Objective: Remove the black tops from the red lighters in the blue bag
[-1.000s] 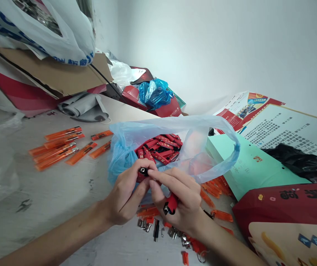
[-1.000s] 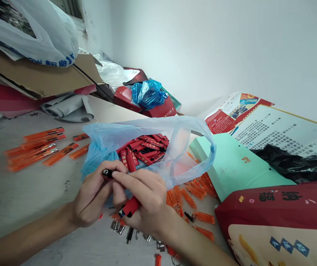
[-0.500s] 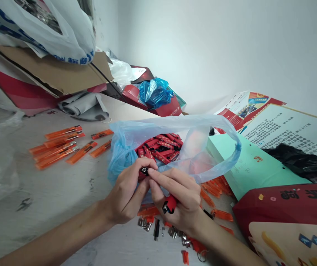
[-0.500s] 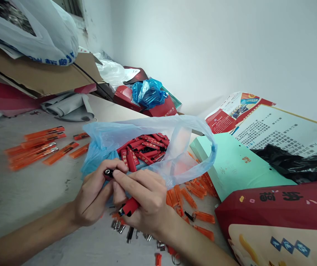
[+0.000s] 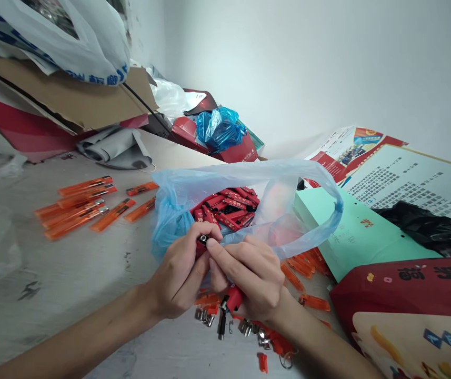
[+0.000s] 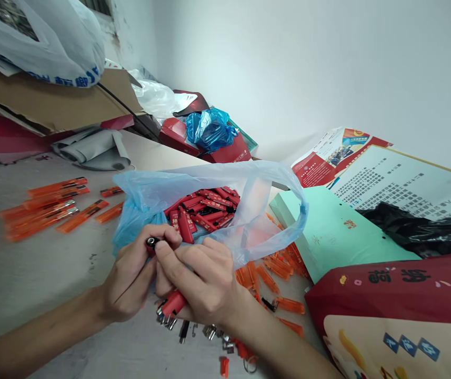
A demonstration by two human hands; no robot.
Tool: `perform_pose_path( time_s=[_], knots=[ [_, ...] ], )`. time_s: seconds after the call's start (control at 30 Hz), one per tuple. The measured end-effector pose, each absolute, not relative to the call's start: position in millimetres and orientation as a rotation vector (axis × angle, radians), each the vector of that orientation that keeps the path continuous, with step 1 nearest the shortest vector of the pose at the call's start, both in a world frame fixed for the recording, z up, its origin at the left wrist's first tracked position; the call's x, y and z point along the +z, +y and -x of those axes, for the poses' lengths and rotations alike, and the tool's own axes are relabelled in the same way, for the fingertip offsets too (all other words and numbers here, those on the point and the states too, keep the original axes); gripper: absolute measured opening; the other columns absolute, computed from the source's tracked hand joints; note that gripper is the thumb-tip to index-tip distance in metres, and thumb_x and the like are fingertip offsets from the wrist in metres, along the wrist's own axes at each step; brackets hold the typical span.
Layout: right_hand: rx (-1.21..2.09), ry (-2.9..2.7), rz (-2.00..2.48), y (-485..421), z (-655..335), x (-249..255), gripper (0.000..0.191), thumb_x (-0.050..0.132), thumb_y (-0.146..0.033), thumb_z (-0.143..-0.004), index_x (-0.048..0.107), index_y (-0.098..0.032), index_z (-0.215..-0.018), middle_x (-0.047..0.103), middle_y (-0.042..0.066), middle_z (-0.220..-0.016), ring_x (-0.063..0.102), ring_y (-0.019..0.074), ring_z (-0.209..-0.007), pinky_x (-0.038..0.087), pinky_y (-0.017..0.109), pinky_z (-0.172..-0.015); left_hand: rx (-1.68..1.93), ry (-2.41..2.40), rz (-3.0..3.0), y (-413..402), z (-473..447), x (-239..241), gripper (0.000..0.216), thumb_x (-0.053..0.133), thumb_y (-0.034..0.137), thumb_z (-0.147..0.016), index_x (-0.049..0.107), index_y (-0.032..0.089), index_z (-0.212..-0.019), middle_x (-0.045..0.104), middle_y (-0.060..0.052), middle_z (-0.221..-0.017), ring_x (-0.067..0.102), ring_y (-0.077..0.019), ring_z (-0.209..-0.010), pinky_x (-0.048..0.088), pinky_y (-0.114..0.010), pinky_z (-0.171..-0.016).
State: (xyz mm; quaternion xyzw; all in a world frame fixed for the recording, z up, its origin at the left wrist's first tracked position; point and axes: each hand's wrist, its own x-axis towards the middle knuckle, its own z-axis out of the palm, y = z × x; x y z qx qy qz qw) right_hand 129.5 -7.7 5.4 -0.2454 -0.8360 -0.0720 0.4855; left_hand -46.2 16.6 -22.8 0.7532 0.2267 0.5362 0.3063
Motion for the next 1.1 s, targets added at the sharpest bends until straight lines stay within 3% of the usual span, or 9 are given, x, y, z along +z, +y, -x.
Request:
perform_pose_path(
  time_s=[0.33,0.67,0.8,0.9,1.03,1.1],
  knots=[
    [-0.226,-2.074,0.585,-10,-128,17,0.045,0.036,-0.019,-0.112,0.057,-0.001,-0.147,0.071,0.008,-0.081,0.064,0.0187,-0.069,0.038,0.038,-0.050,1.385,0.585,-2.064,19,48,-26,0.017,0.039,0.020,-0.107,0.047,0.024,-0.121,0.058,-0.003,-0.091,0.061,-0.0197,-0.072,0.047,-0.036,-0.066],
    [-0.219,-2.100,0.622,-14,-129,20,0.045,0.035,-0.018,-0.111,0.053,-0.003,-0.150,0.068,0.004,-0.074,0.065,0.0179,-0.067,0.038,0.036,-0.051,1.359,0.548,-2.019,18,46,-23,0.012,0.039,0.017,-0.108,0.046,0.023,-0.115,0.057,-0.004,-0.096,0.061,-0.0201,-0.081,0.049,-0.035,-0.071],
    [-0.063,-2.016,0.673,-12,-127,17,0.038,0.051,-0.020,-0.106,0.064,-0.009,-0.140,0.073,0.009,-0.088,0.068,0.0197,-0.071,0.048,0.036,-0.055,1.312,0.534,-1.850,16,44,-20,0.013,0.039,0.027,-0.110,0.050,0.023,-0.115,0.057,-0.004,-0.092,0.056,-0.0202,-0.079,0.048,-0.036,-0.072],
    [0.168,-1.884,0.809,-14,-122,23,0.028,0.061,-0.012,-0.098,0.072,-0.019,-0.123,0.076,0.007,-0.093,0.070,0.0172,-0.076,0.059,0.032,-0.064,1.203,0.533,-1.565,12,41,-13,0.019,0.045,0.037,-0.108,0.052,0.023,-0.097,0.047,0.000,-0.081,0.044,-0.0174,-0.069,0.044,-0.032,-0.064],
    [0.467,-1.677,0.948,-16,-116,33,0.008,0.067,-0.018,-0.096,0.067,-0.022,-0.103,0.069,-0.001,-0.079,0.066,0.0133,-0.068,0.060,0.029,-0.066,1.073,0.506,-1.226,6,37,-4,0.022,0.052,0.040,-0.099,0.052,0.023,-0.086,0.040,0.001,-0.073,0.034,-0.0156,-0.062,0.034,-0.029,-0.052],
    [0.622,-1.595,0.980,-15,-114,34,0.009,0.069,-0.021,-0.094,0.062,-0.022,-0.099,0.065,-0.003,-0.077,0.064,0.0116,-0.064,0.058,0.026,-0.060,1.065,0.500,-1.160,4,36,-2,0.021,0.053,0.041,-0.096,0.055,0.023,-0.086,0.043,0.000,-0.074,0.035,-0.0155,-0.061,0.034,-0.029,-0.051]
  ],
)
